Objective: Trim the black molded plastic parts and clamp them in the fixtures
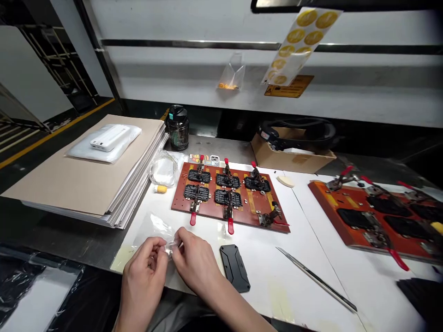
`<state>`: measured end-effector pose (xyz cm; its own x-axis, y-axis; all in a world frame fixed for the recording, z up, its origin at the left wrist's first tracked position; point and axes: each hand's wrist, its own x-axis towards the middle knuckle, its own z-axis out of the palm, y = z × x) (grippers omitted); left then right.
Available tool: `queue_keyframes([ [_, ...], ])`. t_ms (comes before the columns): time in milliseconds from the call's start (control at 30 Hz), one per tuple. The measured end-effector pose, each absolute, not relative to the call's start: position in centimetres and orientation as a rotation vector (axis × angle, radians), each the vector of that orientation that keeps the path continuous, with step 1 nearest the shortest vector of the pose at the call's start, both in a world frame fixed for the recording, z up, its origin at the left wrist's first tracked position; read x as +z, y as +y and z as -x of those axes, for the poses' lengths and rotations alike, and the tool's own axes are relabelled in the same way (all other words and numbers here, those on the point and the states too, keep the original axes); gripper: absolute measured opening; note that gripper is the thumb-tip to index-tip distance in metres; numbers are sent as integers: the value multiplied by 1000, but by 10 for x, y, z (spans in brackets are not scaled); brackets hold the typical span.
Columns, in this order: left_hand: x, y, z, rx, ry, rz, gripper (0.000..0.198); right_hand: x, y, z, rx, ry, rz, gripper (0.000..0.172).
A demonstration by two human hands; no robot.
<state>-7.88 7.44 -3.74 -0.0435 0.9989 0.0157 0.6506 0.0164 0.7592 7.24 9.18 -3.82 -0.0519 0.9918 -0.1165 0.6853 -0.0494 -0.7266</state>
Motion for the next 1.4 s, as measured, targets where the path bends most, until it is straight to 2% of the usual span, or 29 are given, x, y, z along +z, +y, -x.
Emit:
queue_keyframes([
  [133, -45, 68, 84, 582, 1718, -1866, 13, -38, 99, -69, 1002, -1729, 1760, 36],
  [200, -52, 69, 88, 553, 1733, -1886, 14, -34, 95, -79, 1042, -1850, 1691, 33],
  [300, -63, 74, 96, 534, 1779, -1895, 16, -28, 75, -113, 1006, -2016, 1712, 16],
  [333, -67, 75, 98, 520, 1780, -1899, 18, -27, 67, -127, 946, -2066, 1799, 18],
  [467, -75, 80, 101, 407, 1708, -1877, 22, -38, 43, -175, 693, -2302, 2259, 71],
  [500, -75, 82, 101, 377, 1701, -1862, 21, -41, 39, -182, 660, -2338, 2315, 79],
  [567, -73, 84, 101, 322, 1713, -1838, 23, -41, 35, -191, 659, -2350, 2329, 84],
  [633, -70, 87, 101, 279, 1752, -1818, 26, -33, 34, -199, 767, -2303, 2264, 71],
  [733, -65, 90, 103, 264, 1802, -1798, 26, -13, 36, -208, 1043, -2115, 2077, 13],
  [767, -64, 90, 103, 272, 1804, -1790, 25, -7, 38, -208, 1101, -1999, 2003, 12],
  [833, -60, 90, 103, 290, 1787, -1754, 26, -4, 42, -197, 1142, -1698, 1866, 29],
  [933, -56, 89, 101, 318, 1743, -1681, 27, -17, 48, -156, 1218, -1362, 1670, 33],
  [1133, -49, 82, 99, 360, 1695, -1866, 26, -45, 46, -89, 1314, -1611, 1637, 23],
  [1233, -39, 73, 95, 353, 1598, -2081, 22, -42, 51, -90, 1535, -1629, 1530, 26],
  [1333, -23, 66, 89, 325, 1399, -2188, 20, -40, 63, -96, 1709, -1400, 1295, 14],
  [1400, -11, 63, 85, 335, 1255, -2210, 20, -40, 70, -98, 1636, -1368, 1294, 4],
])
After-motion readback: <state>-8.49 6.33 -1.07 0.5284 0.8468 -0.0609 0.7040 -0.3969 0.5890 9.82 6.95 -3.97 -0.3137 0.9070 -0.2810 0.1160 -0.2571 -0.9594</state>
